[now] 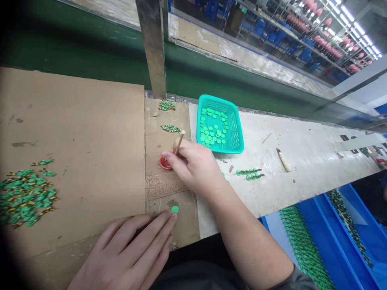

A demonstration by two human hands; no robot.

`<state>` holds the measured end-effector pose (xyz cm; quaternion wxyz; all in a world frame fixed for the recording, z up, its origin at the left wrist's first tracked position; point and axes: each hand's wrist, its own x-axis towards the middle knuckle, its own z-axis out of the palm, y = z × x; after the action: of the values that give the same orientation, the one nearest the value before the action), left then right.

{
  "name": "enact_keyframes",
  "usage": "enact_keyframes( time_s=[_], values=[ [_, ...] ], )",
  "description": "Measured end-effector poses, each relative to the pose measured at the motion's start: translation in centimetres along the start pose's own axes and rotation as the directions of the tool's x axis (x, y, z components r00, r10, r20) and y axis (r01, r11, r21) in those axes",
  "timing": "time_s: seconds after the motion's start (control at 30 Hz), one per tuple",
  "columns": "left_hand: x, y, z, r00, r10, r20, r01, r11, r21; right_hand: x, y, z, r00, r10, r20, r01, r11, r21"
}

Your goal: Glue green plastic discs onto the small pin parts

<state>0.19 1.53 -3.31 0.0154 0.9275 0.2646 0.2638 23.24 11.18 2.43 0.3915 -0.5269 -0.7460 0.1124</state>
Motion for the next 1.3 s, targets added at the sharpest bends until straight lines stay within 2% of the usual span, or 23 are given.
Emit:
enact_keyframes(
  time_s=[0.07,0.17,0.3,0.47,0.63,0.77,0.87,0.97,1.03,1.13,1.3],
  values=[
    [0.0,0.0,0.0,1.0,-0.01,-0.003,0.01,1.0,-0.003,0.0,-0.2,-0.1,1.0,-0.008,-0.015,0.008,1.0,-0.002],
    [0.2,-0.1,-0.1,1.0,-0.013,-0.011,0.013,1.0,-0.005,-0.5,-0.7,-0.8,0.995,-0.014,-0.103,0.014,1.0,-0.008],
    [0.2,0.0,-0.2,1.0,-0.008,-0.013,0.008,1.0,0.002,-2.0,-1.1,-2.0,0.976,0.058,-0.21,-0.066,0.997,-0.035],
    [0.1,0.2,-0.1,1.0,0.007,-0.026,-0.007,1.0,-0.001,-3.3,0.0,-1.7,0.985,0.104,-0.14,-0.108,0.994,-0.026],
    [0.3,0.2,-0.2,1.0,-0.002,-0.015,0.002,1.0,-0.011,-3.4,0.7,-0.9,0.99,0.082,-0.114,-0.084,0.996,-0.015],
    [0.2,0.2,-0.3,1.0,0.003,-0.015,-0.003,1.0,-0.012,-3.2,0.5,-1.2,0.992,0.071,-0.106,-0.074,0.997,-0.027],
    [0.1,0.3,-0.3,0.999,-0.002,-0.034,0.001,1.0,-0.011,-3.7,-0.3,-1.9,0.981,0.075,-0.177,-0.089,0.993,-0.073],
    [0.1,0.3,-0.3,1.0,0.001,-0.028,-0.001,1.0,-0.005,-5.8,-1.7,-2.3,0.965,0.128,-0.228,-0.141,0.989,-0.038],
    [0.1,0.3,-0.3,1.0,0.007,-0.024,-0.007,1.0,-0.001,-7.8,-2.9,-2.1,0.962,0.172,-0.212,-0.166,0.985,0.044],
    [0.1,0.4,-0.2,0.999,0.013,-0.031,-0.013,1.0,-0.014,-10.5,-4.6,-1.0,0.973,0.162,-0.164,-0.135,0.977,0.163],
    [0.0,0.5,0.0,1.0,0.0,0.0,0.0,0.999,-0.048,-11.9,-5.7,0.5,0.982,0.083,-0.171,-0.06,0.989,0.136]
  ],
)
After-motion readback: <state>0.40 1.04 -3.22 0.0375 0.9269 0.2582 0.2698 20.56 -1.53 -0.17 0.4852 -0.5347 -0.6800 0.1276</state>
